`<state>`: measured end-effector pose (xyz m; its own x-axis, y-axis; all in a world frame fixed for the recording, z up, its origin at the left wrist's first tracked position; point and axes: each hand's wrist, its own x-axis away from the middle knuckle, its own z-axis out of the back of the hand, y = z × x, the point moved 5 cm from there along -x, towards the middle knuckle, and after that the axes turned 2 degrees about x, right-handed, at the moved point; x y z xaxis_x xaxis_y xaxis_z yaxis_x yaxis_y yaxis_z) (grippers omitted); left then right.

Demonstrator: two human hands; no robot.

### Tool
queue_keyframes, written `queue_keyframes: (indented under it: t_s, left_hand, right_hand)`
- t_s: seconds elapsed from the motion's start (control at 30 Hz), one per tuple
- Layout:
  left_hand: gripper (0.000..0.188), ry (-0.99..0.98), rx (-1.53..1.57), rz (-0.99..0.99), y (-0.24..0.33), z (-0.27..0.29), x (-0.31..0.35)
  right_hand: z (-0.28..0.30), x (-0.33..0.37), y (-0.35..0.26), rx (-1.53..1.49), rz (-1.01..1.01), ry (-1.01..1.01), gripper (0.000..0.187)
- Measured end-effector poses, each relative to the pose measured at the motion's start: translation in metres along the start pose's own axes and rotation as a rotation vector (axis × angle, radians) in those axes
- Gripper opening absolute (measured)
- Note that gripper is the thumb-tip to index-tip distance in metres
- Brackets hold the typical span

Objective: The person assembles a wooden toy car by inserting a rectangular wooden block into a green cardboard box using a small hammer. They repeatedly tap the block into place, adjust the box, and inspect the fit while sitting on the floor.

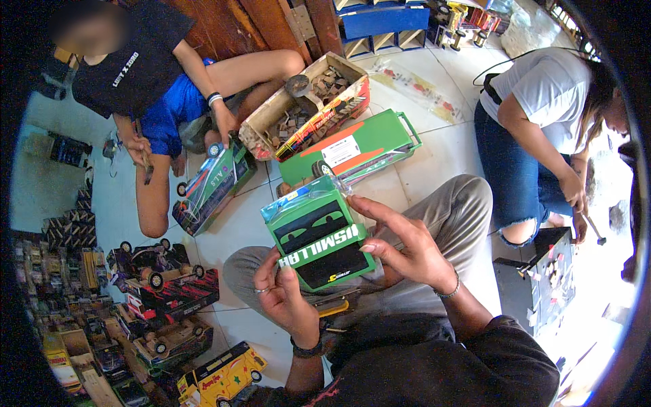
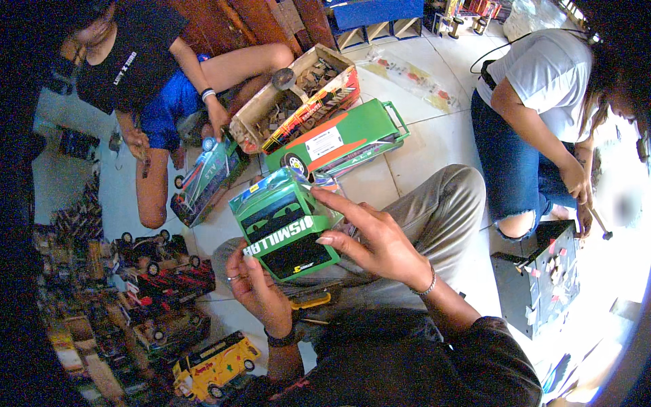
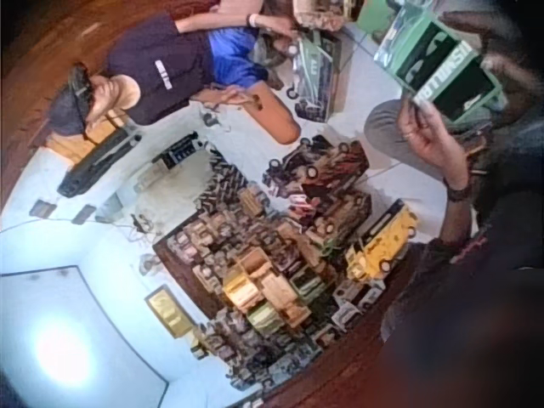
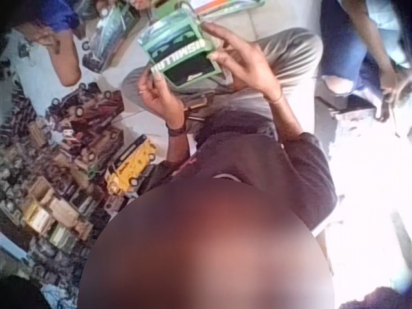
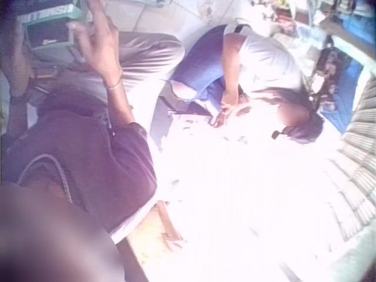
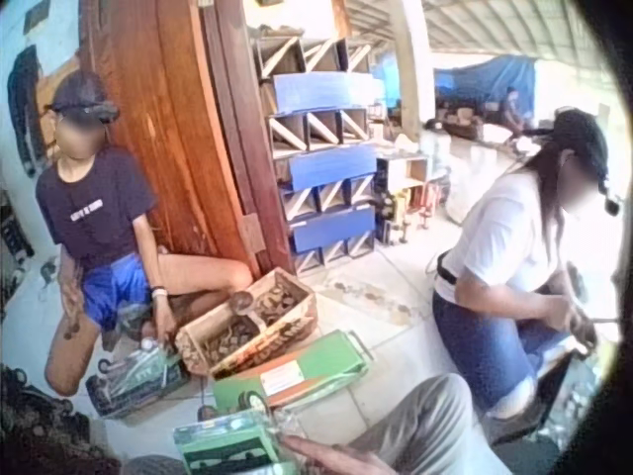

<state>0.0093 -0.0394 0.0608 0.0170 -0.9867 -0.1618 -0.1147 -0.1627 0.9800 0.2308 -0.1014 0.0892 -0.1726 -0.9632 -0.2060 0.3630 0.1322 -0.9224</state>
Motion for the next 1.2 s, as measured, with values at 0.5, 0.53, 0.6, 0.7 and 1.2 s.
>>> queue_keyframes:
  t_s: [0.5,0.53,0.6,0.7,1.2]
  left_hand:
    - [0.06,0.07,0.166,0.125,0.011,-0.012,-0.009]
    - [0.062,0.072,0.133,0.11,0.012,-0.013,-0.008]
    - [0.064,0.067,0.083,0.109,0.012,-0.014,-0.006]
    - [0.065,0.045,0.07,0.128,0.013,-0.016,-0.007]
    - [0.076,-0.03,0.01,0.004,0.009,-0.025,-0.003]
  right_hand:
    - [-0.055,0.0,-0.001,-0.253,0.097,0.234,0.063]
    - [-0.056,0.001,-0.002,-0.192,0.107,0.237,0.065]
    - [-0.057,-0.002,0.0,-0.22,0.104,0.259,0.066]
    - [-0.056,-0.009,0.0,-0.19,0.105,0.253,0.069]
    - [-0.042,-0.026,0.007,-0.348,0.108,0.119,0.097]
